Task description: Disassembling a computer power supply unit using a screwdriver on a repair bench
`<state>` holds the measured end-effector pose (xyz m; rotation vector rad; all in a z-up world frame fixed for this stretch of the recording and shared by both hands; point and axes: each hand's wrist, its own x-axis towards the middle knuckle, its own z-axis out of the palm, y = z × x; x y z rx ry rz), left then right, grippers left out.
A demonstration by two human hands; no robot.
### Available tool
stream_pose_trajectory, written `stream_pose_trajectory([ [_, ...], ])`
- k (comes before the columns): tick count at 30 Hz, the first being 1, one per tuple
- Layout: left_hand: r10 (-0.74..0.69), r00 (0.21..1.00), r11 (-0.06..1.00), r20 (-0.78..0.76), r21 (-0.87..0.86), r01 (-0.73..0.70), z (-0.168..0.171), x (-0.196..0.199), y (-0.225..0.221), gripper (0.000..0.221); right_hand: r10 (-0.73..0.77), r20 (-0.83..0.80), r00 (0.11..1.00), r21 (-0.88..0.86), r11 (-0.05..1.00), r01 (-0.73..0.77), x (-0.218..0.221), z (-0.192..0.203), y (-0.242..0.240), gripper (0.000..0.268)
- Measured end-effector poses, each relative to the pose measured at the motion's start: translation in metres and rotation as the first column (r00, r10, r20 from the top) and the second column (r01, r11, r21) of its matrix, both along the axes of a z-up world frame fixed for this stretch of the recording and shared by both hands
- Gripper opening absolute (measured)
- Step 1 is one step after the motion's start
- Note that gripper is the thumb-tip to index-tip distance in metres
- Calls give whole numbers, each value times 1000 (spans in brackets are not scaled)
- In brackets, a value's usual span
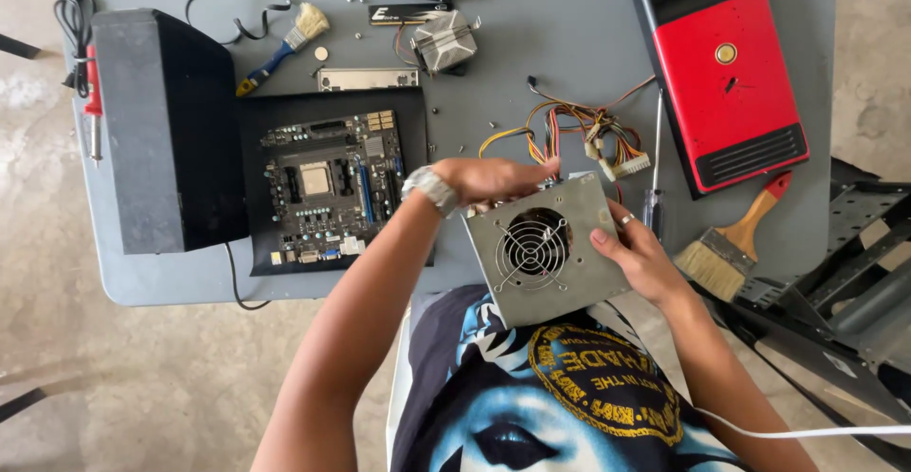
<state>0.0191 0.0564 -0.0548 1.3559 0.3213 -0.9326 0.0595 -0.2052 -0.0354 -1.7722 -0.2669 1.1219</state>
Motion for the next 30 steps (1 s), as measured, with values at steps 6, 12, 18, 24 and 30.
stream_pose_trajectory([
  [6,-51,976,998,211,-17,56,-25,12,-14,87,-87,-16,996,9,996,87,-5,-1,2,60],
  [12,-105,886,991,451,-32,133,-49,9,-10,83,-142,8,990,43,989,142,-15,15,14,58],
  [18,-138,747,977,650,-33,209,-79,14,-16,79,-156,1,988,40,987,156,-19,10,8,60],
  [24,-143,567,957,811,-33,289,-112,25,-19,75,-169,24,985,46,985,168,-20,4,0,60],
  [30,-127,354,927,926,-16,375,-145,16,-17,72,-153,119,981,10,988,153,-23,1,-9,61],
])
